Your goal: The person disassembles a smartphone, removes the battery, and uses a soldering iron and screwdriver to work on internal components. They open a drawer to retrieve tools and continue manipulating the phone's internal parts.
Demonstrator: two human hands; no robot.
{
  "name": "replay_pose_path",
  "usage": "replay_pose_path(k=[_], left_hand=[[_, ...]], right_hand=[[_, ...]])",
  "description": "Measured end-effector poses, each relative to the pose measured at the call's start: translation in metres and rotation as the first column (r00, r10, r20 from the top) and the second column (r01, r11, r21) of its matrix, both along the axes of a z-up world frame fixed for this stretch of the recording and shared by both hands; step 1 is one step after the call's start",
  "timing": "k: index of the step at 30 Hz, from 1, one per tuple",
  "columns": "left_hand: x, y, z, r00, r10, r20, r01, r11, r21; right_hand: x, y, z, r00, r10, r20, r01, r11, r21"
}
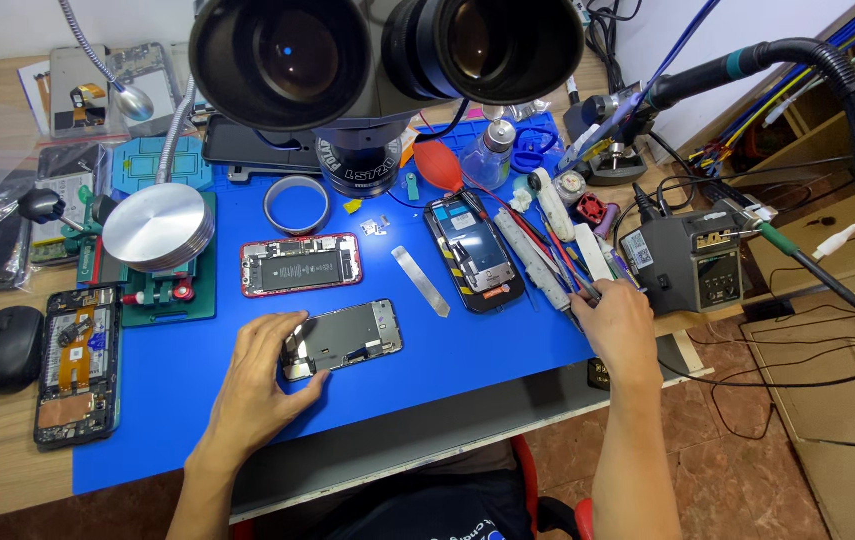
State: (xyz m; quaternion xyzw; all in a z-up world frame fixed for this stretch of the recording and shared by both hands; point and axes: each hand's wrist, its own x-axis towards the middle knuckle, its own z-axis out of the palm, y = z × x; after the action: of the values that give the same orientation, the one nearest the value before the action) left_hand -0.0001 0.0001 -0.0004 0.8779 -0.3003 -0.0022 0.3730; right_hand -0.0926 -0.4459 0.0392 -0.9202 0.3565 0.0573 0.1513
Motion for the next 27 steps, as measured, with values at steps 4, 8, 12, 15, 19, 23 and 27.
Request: replay_pose_path(k=[4,8,12,15,19,23,27], left_hand=[[0.000,-0.001,0.001,1.000,0.015,0.001,-0.015,1.000,-0.002],[0.000,0.000,0.005,0.999,-0.019,0.031,0.019,1.000,-0.019],[-0.002,-0.003,0.004,0.989,0.047,0.139,-0.015,0.975,-0.221],[-0.020,-0.014,0.029,0.992,0.128,-0.018,-0.121,0.875,-0.469],[-0.030,-0.032,0.038,0.801,-0.202,-0.563,-0.317,0.655,-0.686],[-0.029,-0.040,0.033,0.721,-0.208,-0.660,-0.462,0.565,-0.683],[-0.029,-0.046,0.016,0.690,-0.200,-0.696,-0.550,0.480,-0.683]], right_hand=[[-0.008,0.020,0.048,0.998,-0.064,0.006,0.063,0.994,0.089],[-0.023,0.045,0.086,0.990,-0.095,0.103,0.087,0.993,0.082],[-0.013,0.100,0.069,0.877,0.090,0.471,-0.315,0.849,0.425],[0.001,0.145,0.030,0.856,0.186,0.483,-0.488,0.600,0.634],[0.011,0.194,0.022,0.847,0.287,0.447,-0.530,0.399,0.748],[0.013,0.206,0.006,0.879,0.271,0.392,-0.471,0.372,0.800],[0.016,0.206,0.021,0.903,0.181,0.390,-0.425,0.521,0.740]])
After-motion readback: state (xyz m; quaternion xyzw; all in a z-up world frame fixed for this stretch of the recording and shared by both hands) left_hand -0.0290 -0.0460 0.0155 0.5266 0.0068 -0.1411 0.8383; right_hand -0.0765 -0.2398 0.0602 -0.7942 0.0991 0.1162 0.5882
